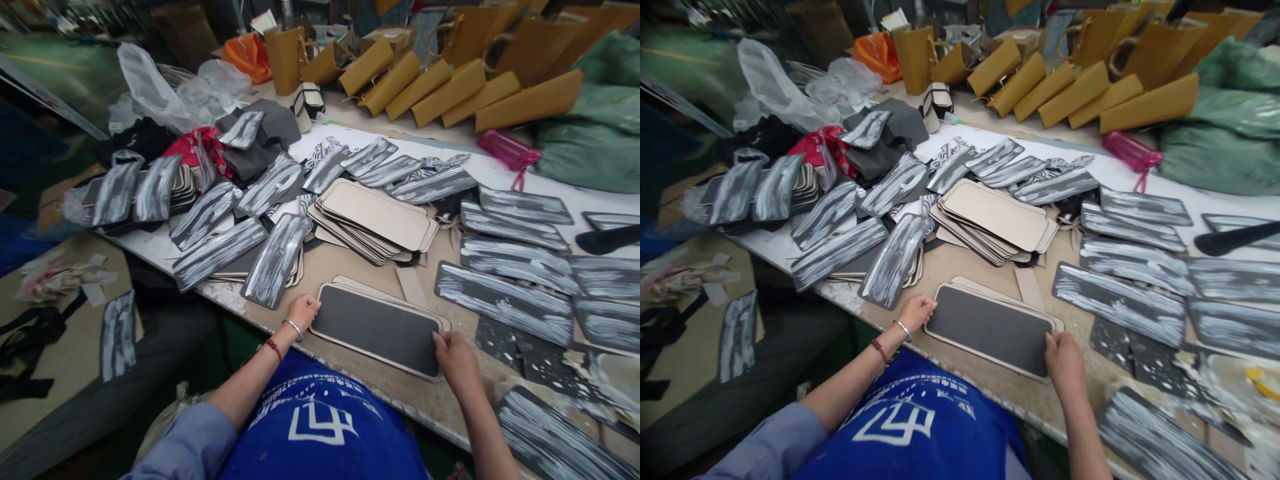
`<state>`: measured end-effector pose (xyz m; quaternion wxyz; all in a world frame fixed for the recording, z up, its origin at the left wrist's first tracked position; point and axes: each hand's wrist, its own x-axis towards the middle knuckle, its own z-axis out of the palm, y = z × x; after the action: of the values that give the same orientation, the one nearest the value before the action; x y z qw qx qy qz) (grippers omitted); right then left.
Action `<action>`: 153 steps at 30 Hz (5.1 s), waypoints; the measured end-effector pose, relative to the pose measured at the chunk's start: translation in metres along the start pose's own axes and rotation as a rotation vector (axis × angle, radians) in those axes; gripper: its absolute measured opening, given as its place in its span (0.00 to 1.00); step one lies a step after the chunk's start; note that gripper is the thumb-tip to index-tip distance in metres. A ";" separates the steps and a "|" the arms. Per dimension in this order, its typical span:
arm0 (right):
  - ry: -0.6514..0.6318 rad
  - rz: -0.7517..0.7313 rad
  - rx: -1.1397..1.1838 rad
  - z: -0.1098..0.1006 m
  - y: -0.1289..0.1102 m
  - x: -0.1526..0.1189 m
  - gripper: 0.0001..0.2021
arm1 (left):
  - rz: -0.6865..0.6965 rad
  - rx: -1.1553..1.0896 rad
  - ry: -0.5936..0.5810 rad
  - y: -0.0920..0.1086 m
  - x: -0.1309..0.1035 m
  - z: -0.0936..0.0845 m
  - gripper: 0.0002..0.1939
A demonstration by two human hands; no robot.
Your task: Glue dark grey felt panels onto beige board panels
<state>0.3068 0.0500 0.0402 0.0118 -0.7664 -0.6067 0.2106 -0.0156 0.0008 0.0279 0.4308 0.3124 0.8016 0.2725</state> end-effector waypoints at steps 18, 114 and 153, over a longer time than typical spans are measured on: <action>0.010 0.016 0.021 0.001 -0.004 -0.001 0.08 | 0.210 0.006 0.124 0.005 -0.011 -0.007 0.06; 0.373 -0.611 -0.187 0.042 -0.026 -0.013 0.30 | 0.792 0.836 0.045 0.026 -0.047 0.093 0.35; 0.363 -0.337 -0.276 0.027 0.028 -0.069 0.18 | 0.497 0.221 0.223 0.022 -0.053 0.005 0.15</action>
<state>0.3114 -0.0284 0.0293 0.0503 -0.6743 -0.7365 -0.0196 0.0178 -0.0232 0.0686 0.2237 0.5122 0.7677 0.3135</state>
